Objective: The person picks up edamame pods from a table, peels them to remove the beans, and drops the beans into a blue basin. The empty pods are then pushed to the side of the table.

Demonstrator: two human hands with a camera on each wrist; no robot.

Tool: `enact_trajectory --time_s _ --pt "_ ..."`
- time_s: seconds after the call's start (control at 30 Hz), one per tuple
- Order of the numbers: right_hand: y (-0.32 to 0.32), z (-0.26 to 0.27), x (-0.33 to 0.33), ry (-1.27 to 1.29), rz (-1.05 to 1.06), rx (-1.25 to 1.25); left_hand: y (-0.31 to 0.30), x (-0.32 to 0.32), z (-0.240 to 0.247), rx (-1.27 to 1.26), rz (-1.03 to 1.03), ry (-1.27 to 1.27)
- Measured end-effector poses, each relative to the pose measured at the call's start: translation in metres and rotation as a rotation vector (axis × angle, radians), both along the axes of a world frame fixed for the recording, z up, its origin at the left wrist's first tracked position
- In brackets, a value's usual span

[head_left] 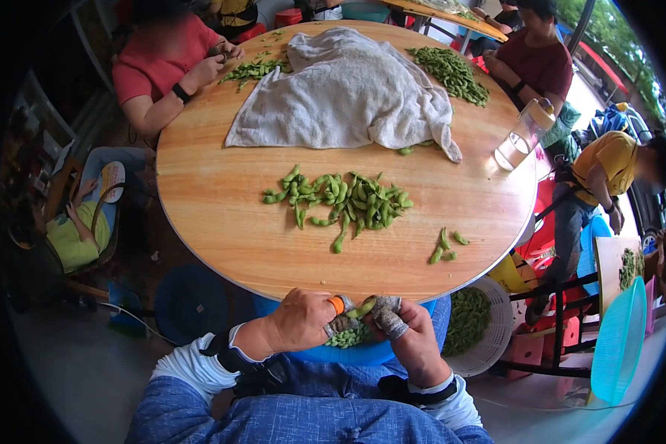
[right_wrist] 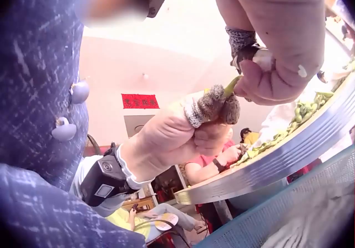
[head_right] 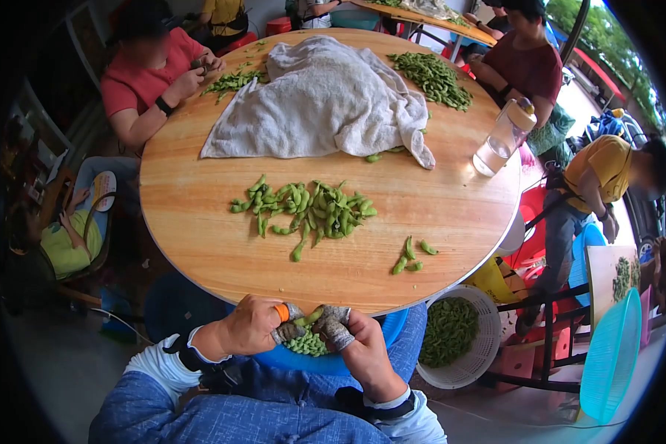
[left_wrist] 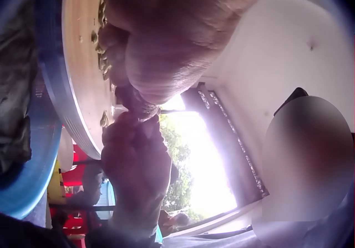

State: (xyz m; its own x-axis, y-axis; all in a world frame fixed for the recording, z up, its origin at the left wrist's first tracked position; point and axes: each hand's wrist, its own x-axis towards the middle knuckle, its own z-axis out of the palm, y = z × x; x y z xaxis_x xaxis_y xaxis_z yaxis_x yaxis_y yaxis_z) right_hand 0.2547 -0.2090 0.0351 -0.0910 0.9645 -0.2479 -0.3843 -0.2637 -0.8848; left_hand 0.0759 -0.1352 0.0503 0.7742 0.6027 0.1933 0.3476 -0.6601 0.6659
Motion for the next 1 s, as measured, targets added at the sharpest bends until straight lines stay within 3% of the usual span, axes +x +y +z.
enact_trajectory --time_s 0.33,0.43,0.53,0.63,0.73,0.83,0.93,1.0 --pt "0.001 -0.004 -0.004 0.076 -0.032 -0.024 0.001 -0.001 -0.016 -0.096 -0.071 -0.060" --pt "0.000 -0.017 -0.005 0.154 -0.047 0.047 -0.004 0.004 -0.023 -0.371 -0.072 -0.320" --pt "0.001 -0.024 -0.009 0.269 -0.063 0.106 -0.007 0.002 -0.032 -0.818 -0.092 -0.427" --pt "0.004 -0.030 -0.010 0.285 -0.041 0.155 -0.011 -0.005 -0.050 -1.438 -0.106 -0.640" --pt "0.005 -0.035 -0.008 0.284 -0.015 0.176 -0.015 0.000 -0.053 -1.733 -0.172 -0.858" --pt "0.005 -0.028 -0.005 0.276 -0.007 0.121 -0.013 0.001 -0.043 -1.358 0.006 -0.622" --pt "0.003 -0.019 -0.006 0.249 0.039 0.073 -0.010 0.001 -0.030 -0.606 -0.033 -0.383" --pt "0.003 -0.017 -0.007 0.275 0.045 0.061 -0.011 0.001 -0.024 -0.532 -0.031 -0.354"
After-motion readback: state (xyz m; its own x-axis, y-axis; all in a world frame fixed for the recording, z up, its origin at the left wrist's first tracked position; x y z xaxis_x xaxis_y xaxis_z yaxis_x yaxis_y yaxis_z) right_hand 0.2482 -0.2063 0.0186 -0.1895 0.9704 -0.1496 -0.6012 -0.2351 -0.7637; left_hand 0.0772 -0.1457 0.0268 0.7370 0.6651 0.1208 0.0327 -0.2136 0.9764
